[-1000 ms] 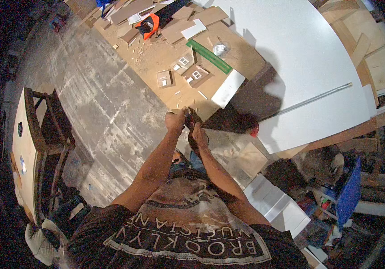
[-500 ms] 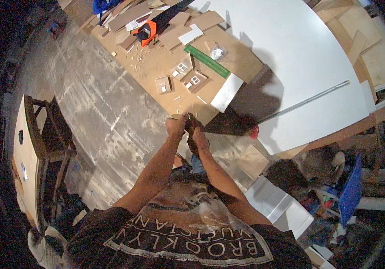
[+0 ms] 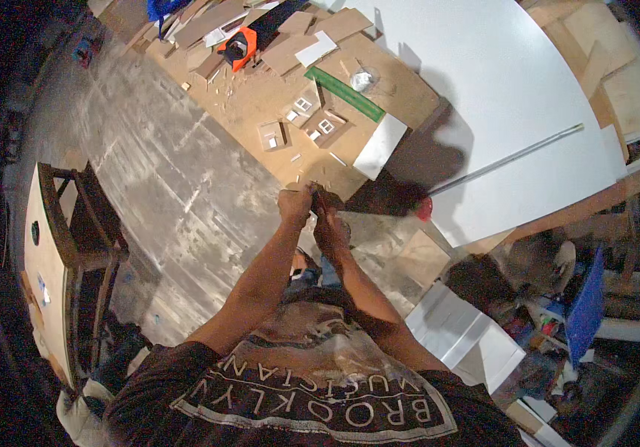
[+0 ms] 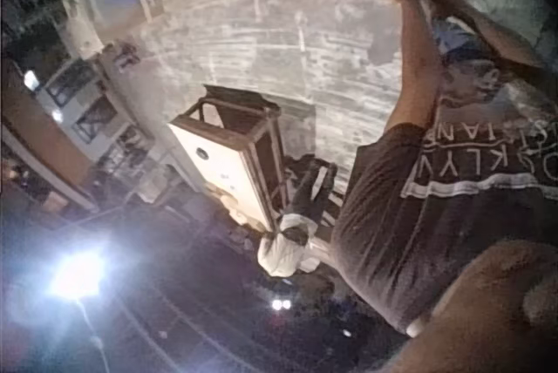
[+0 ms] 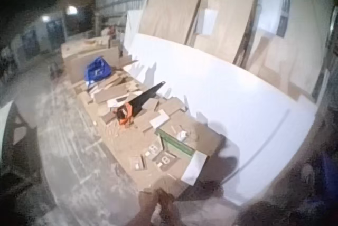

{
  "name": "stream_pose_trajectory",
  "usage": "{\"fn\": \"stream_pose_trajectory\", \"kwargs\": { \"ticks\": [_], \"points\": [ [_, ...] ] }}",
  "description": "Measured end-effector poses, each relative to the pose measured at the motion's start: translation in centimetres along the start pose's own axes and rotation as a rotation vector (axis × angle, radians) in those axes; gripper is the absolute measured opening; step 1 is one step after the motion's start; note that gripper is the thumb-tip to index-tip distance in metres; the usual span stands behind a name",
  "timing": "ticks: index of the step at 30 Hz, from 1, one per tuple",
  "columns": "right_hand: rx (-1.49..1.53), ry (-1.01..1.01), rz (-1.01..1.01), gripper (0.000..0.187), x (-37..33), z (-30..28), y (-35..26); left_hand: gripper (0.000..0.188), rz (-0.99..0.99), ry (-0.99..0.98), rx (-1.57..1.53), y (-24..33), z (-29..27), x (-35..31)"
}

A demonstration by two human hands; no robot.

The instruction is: The person marks small wooden blocks with a pencil and a ruler, then aligns and fits the pieces together to assemble miniature house models on a workbench.

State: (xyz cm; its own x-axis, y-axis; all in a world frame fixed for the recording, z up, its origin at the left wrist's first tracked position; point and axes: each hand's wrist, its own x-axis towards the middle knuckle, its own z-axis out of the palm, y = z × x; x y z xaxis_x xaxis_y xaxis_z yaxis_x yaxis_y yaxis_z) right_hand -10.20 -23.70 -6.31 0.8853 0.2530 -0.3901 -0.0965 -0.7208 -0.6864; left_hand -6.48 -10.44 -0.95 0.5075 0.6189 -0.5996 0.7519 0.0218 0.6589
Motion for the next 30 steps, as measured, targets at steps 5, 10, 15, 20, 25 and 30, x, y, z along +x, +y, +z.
{"fn": "stream_pose_trajectory", "kwargs": {
  "ticks": [5, 10, 15, 20, 25, 30],
  "points": [
    [-0.122, -0.022, 0.068, 0.037, -3.5, -2.0, -6.3, 0.055, 0.047, 0.043, 0.020, -2.0, -0.9, 2.0],
    [-0.291, 0.158, 0.007, 0.034, 1.8, 2.1, 5.6, 0.053, -0.003, -0.025, -0.064, 1.6, 0.9, -0.5],
    [-0.071, 0.183, -0.269, 0.045, -1.6, -1.5, -2.9, 0.065, -0.177, 0.032, -0.370, -3.5, -1.7, 2.5],
    [-0.070, 0.037, -0.010, 0.052, -0.2, -4.2, -3.8, 0.071, -0.167, 0.041, -0.297, -0.9, -0.7, 0.5],
    [-0.163, 0.040, -0.099, 0.051, 0.4, -3.9, -3.0, 0.070, -0.121, 0.061, -0.350, -1.9, -0.4, 1.0],
    [-0.129, 0.105, 0.021, 0.053, 0.5, -5.3, -2.9, 0.071, -0.053, 0.149, -0.414, -3.1, 0.6, 1.1]
  ]
}}
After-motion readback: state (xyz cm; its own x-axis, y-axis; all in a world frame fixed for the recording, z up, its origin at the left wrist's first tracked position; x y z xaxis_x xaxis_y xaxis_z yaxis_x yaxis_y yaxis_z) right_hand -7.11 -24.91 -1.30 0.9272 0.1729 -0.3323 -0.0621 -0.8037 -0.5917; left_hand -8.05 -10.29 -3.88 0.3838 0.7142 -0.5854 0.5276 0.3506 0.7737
